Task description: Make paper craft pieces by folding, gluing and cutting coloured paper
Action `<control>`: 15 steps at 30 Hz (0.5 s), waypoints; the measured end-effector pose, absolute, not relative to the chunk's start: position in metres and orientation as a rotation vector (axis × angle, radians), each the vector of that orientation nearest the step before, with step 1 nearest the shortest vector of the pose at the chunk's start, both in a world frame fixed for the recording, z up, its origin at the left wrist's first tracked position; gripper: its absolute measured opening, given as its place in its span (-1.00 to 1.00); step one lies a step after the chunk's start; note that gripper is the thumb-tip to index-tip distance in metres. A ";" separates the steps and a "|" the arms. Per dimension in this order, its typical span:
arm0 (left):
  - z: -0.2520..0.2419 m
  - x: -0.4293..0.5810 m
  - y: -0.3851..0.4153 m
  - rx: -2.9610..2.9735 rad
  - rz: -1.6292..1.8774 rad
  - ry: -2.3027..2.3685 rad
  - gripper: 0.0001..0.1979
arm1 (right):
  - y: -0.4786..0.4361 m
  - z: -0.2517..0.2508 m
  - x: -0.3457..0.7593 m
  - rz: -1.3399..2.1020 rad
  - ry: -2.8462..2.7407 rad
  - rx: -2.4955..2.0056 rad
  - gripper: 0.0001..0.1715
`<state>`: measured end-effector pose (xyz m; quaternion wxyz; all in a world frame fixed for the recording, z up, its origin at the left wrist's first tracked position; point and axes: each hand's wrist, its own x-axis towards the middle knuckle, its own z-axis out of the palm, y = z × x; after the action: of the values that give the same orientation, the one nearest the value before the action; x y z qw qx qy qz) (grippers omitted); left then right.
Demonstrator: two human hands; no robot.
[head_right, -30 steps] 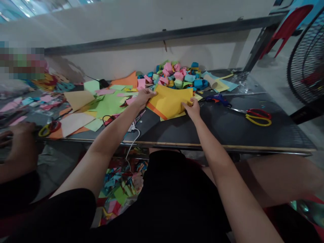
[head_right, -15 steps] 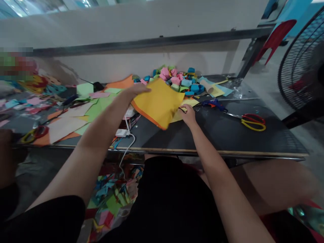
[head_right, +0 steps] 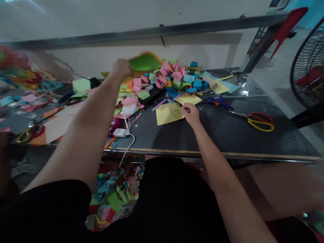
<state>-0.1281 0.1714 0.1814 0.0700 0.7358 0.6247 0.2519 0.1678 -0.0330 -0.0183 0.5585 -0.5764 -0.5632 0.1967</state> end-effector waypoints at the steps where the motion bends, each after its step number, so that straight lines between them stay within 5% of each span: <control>1: 0.164 -0.130 0.167 2.176 0.540 2.127 -0.43 | -0.034 -0.018 0.168 0.467 -1.335 -1.360 -0.71; 4: 0.122 -0.138 0.156 2.175 0.277 2.276 -0.23 | -0.035 -0.018 0.167 0.463 -1.356 -1.370 -0.71; 15: 0.109 -0.155 0.166 2.470 -0.022 1.930 -0.63 | -0.030 -0.022 0.169 0.420 -1.482 -1.480 -0.75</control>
<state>-0.1550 0.1663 0.1088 0.0035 0.7881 0.6156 -0.0071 0.1690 -0.0298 -0.0219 0.4817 -0.6072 -0.6079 0.1723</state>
